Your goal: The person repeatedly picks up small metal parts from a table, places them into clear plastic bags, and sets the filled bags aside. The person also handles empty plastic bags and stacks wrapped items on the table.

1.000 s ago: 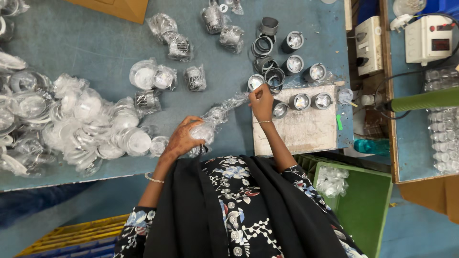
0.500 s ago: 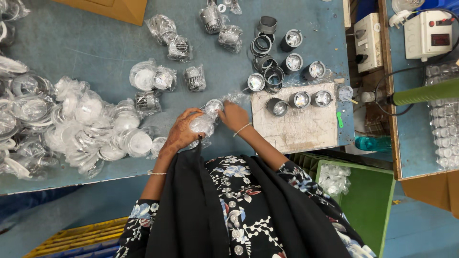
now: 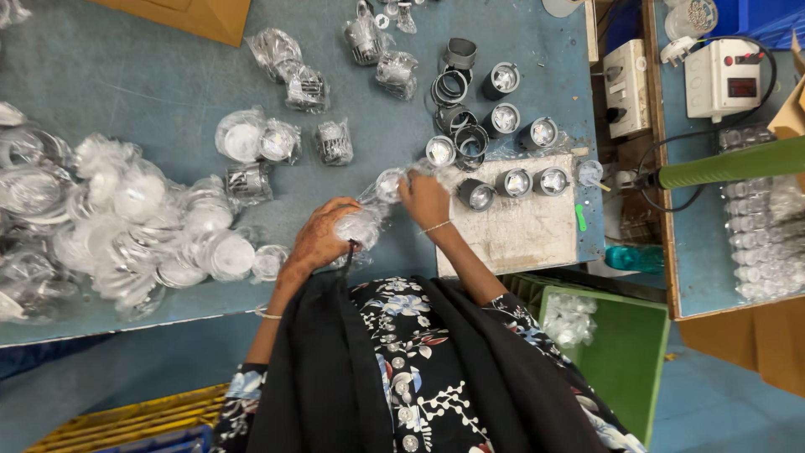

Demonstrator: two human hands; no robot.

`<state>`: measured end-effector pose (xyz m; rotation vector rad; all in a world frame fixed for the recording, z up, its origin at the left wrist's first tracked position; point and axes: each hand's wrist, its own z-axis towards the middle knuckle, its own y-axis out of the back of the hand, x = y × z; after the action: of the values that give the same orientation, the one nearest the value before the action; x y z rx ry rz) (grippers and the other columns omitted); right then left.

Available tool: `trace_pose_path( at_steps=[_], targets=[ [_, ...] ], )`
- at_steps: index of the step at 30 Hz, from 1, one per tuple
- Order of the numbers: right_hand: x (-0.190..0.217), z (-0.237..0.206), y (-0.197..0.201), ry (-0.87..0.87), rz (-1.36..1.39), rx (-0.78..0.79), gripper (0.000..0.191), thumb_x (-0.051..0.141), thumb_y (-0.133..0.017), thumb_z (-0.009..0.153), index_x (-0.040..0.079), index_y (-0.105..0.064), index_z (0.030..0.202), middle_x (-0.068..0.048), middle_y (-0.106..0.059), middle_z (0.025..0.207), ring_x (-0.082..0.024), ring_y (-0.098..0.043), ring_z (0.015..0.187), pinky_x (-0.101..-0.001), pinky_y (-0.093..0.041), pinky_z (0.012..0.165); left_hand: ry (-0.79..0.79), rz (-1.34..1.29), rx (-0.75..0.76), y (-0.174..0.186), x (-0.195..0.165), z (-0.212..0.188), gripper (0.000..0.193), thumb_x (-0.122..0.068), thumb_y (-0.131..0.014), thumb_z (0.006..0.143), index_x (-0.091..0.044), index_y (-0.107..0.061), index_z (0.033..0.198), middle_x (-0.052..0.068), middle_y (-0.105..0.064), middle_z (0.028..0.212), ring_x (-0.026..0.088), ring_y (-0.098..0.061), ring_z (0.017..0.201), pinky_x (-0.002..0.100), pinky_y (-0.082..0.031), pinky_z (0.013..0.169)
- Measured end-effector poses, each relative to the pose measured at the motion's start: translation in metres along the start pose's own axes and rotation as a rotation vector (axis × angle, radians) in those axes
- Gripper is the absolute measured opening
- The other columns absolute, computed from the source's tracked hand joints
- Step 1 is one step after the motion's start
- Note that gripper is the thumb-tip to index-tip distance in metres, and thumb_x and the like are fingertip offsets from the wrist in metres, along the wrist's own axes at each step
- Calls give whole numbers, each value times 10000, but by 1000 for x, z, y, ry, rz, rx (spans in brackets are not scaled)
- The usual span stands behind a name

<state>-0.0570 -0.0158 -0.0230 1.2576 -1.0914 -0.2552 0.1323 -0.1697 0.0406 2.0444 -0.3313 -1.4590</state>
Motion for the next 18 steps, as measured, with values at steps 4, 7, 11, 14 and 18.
trace_pose_path(
  at_steps=[4,7,11,14,18],
  targets=[
    [-4,1,25,111,-102,26,246,273,-614,915,51,-707,963,-230,-709,817,-435,-684,783,-538,-533,686,-15,89,30,0,-5,7,615,-254,-904,620,-215,-696,1197,-84,-596,1352,245,-568,1246,387,-473,1052],
    [-14,-6,44,297,82,114,242,237,-610,984,17,-711,991,-214,-727,844,-371,-697,745,-465,-549,669,59,166,-115,9,2,11,606,-242,-899,628,-210,-700,1199,-66,-598,1346,262,-562,1239,389,-475,1045],
    [-60,-7,84,53,474,258,254,253,-580,1009,58,-741,1035,-119,-754,862,-178,-710,696,-307,-598,630,122,99,-255,36,32,2,654,-211,-889,602,-130,-677,1216,-9,-591,1345,276,-568,1225,395,-465,1047],
    [-115,10,115,205,177,-284,248,221,-630,1008,23,-772,963,-195,-772,1008,-302,-737,860,-425,-572,749,70,-71,-266,52,52,-10,661,-196,-860,603,-93,-673,1229,11,-592,1326,239,-594,1225,361,-472,1062],
    [-166,46,122,-214,-196,-419,308,271,-652,949,-21,-739,906,-290,-698,927,-481,-673,860,-526,-530,764,-14,-223,-256,58,55,-14,678,-181,-850,608,-81,-673,1254,7,-600,1336,212,-590,1247,325,-455,1079]
  ],
)
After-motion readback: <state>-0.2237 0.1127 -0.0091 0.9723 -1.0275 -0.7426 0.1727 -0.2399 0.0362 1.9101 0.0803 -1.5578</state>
